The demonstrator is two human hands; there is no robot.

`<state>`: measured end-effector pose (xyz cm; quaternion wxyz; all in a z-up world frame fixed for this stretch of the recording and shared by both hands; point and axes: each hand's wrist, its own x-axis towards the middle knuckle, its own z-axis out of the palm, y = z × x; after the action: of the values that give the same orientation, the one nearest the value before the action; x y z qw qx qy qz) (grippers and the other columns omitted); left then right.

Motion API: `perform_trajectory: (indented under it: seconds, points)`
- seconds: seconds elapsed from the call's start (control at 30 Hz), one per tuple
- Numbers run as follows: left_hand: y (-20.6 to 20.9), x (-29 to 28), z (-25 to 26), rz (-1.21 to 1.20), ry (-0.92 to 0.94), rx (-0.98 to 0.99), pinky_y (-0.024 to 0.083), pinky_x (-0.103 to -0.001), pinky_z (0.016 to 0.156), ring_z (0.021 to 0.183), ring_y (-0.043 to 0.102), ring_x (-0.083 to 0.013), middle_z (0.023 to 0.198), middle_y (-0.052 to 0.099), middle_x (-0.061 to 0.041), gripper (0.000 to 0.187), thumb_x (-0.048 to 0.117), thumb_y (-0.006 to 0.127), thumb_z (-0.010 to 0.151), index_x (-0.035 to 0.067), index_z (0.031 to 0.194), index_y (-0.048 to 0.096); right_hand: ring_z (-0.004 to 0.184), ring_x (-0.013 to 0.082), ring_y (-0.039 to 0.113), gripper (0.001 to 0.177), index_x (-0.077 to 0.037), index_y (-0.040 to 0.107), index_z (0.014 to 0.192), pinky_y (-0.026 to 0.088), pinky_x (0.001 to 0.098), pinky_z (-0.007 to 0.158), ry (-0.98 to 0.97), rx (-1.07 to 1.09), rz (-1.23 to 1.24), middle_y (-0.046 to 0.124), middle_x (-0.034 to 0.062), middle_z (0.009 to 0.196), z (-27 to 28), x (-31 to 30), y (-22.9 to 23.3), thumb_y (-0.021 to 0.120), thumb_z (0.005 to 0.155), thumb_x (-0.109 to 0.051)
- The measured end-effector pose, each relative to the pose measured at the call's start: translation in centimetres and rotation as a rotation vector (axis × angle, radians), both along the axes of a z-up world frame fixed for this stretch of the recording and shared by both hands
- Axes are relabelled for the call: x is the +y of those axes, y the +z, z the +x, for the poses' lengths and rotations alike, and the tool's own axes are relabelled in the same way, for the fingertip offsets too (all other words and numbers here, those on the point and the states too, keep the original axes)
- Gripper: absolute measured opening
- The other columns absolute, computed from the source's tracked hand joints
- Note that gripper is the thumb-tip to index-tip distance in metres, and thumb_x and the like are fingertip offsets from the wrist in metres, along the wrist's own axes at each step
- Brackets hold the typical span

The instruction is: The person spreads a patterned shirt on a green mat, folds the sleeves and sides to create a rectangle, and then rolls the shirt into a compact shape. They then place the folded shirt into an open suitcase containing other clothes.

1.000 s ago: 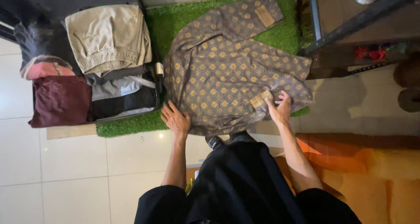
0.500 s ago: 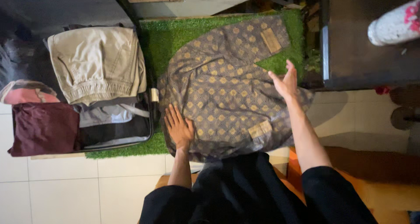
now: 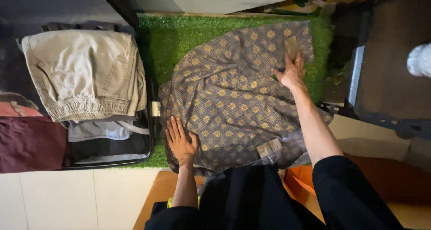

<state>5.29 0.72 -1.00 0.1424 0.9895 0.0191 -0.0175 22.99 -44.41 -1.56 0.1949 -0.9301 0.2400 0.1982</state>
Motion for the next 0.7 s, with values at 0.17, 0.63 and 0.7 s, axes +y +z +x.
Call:
perform_trajectory:
  seconds: [0.17, 0.63, 0.7]
  points:
    - [0.1, -0.1, 0.2, -0.009, 0.01, 0.001, 0.024, -0.052, 0.127, 0.157, 0.027, -0.0369, 0.17, 0.029, -0.016, 0.079, 0.028, 0.051, 0.088, 0.003, 0.161, 0.033, 0.156, 0.0402, 0.022, 0.099, 0.004, 0.025, 0.162, 0.016, 0.0477, 0.13, -0.188, -0.253, 0.164, 0.018, 0.0272, 0.17, 2.0, -4.7, -1.0, 0.081, 0.09, -0.034]
    - [1.4, -0.3, 0.2, 0.009, 0.011, -0.017, 0.024, -0.051, 0.126, 0.155, 0.029, -0.0374, 0.169, 0.029, -0.016, 0.08, 0.028, 0.049, 0.087, 0.003, 0.161, 0.033, 0.16, 0.0354, 0.021, 0.095, 0.005, 0.016, 0.166, 0.027, 0.0487, 0.134, -0.324, -0.765, 0.332, 0.006, 0.0267, 0.173, 0.7, -6.8, 8.4, 0.084, 0.11, -0.029]
    - [1.7, -0.4, 0.1, 0.031, 0.004, -0.016, 0.023, -0.051, 0.126, 0.155, 0.029, -0.037, 0.169, 0.028, -0.016, 0.079, 0.028, 0.049, 0.087, 0.001, 0.16, 0.033, 0.16, 0.0387, 0.009, 0.091, 0.0, 0.019, 0.168, 0.012, 0.057, 0.127, -0.367, -0.286, 0.144, 0.004, 0.0256, 0.173, -0.8, -5.5, 8.0, 0.073, 0.109, -0.044]
